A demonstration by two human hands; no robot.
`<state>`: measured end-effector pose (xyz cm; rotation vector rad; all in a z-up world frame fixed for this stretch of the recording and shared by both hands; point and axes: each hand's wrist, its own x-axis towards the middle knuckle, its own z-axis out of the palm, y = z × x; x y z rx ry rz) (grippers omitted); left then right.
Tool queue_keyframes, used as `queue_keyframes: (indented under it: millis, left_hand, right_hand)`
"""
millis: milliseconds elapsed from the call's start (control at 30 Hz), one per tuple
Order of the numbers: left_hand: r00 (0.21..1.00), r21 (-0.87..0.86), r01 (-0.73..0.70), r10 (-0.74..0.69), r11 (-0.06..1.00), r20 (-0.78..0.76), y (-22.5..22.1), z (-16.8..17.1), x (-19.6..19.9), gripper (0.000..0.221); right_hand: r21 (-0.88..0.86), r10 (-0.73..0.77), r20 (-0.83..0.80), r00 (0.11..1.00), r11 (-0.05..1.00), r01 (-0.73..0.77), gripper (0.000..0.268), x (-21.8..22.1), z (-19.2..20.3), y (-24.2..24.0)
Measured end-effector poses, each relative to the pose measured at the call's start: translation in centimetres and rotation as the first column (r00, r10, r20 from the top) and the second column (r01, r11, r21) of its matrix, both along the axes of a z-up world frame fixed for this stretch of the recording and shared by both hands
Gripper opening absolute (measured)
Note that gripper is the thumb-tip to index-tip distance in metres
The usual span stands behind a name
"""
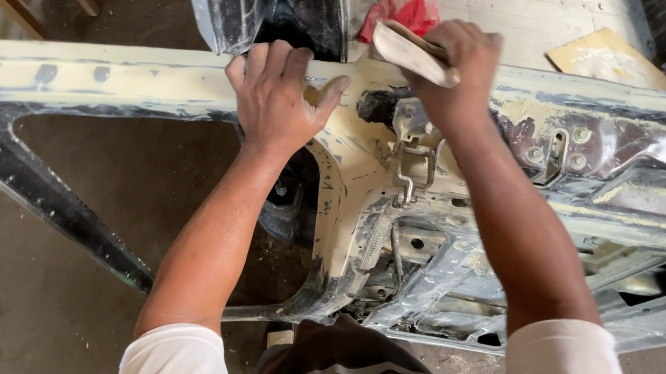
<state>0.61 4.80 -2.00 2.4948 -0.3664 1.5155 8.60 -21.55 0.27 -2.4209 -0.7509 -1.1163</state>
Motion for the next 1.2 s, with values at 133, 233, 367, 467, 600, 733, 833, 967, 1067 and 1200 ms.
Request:
queue_keyframes:
  millis: [133,233,367,467,600,733,833,967,1067,1200]
  left_hand:
    - [0.99,-0.042,-0.072,0.066,0.997,-0.127,-1.1,0.8,-0.2,0.059]
    - [0.999,-0.068,-0.044,0.043,0.997,-0.01,-1.0,0.2,-0.2,0.054]
    - [1.0,-0.013,-0.013,0.013,1.0,0.001,-0.5,0.4,-0.4,0.052]
    - [0.998,-0.034,-0.025,0.023,0.999,-0.05,-0.5,0.2,-0.4,0.049]
    - [0.993,-0.041,0.019,-0.024,0.999,-0.118,-0.1,-0.8,-1.1,0.053]
    - [0.989,0.142,0.13,-0.118,0.981,-0.09,-0.3,-1.1,-0.6,0.075]
    - [0.956,0.359,0.107,0.004,0.927,-0.295,-2.4,1.1,-0.8,0.085]
    - [0.912,0.494,0.184,0.04,0.85,-0.408,-3.6,1.4,0.3,0.093]
    - [0.917,0.51,0.212,0.011,0.834,-0.399,-3.4,0.7,0.2,0.1]
    - [0.901,0.558,0.179,0.093,0.81,-0.423,-3.6,0.8,-3.3,0.108]
  right_hand:
    - [0.055,0.011,0.052,0.999,0.998,-0.014,0.035,-2.1,0.2,-0.7]
    - [0.11,0.073,0.02,0.997,0.991,-0.075,0.036,-1.0,-0.7,1.7]
    - [0.072,-0.022,-0.016,1.0,0.997,0.024,0.032,-1.5,-0.2,-1.7]
    - [0.057,-0.035,0.079,0.996,0.998,0.031,0.033,-3.7,2.3,-2.1]
    - [0.193,0.112,0.044,0.993,0.974,-0.119,0.031,-5.1,2.2,-1.2]
    - [0.294,0.121,-0.007,0.993,0.949,-0.114,0.036,-4.4,1.0,-1.8]
    - [0.401,0.091,-0.153,0.984,0.916,-0.023,0.041,-3.5,0.3,-2.1]
    - [0.292,0.074,0.06,0.995,0.952,-0.089,0.044,-3.3,0.0,-2.0]
    - [0.276,0.085,0.095,0.992,0.955,-0.109,0.037,-2.9,-0.4,-2.5]
    - [0.261,0.096,0.074,0.993,0.959,-0.112,0.032,-3.5,0.1,-2.6]
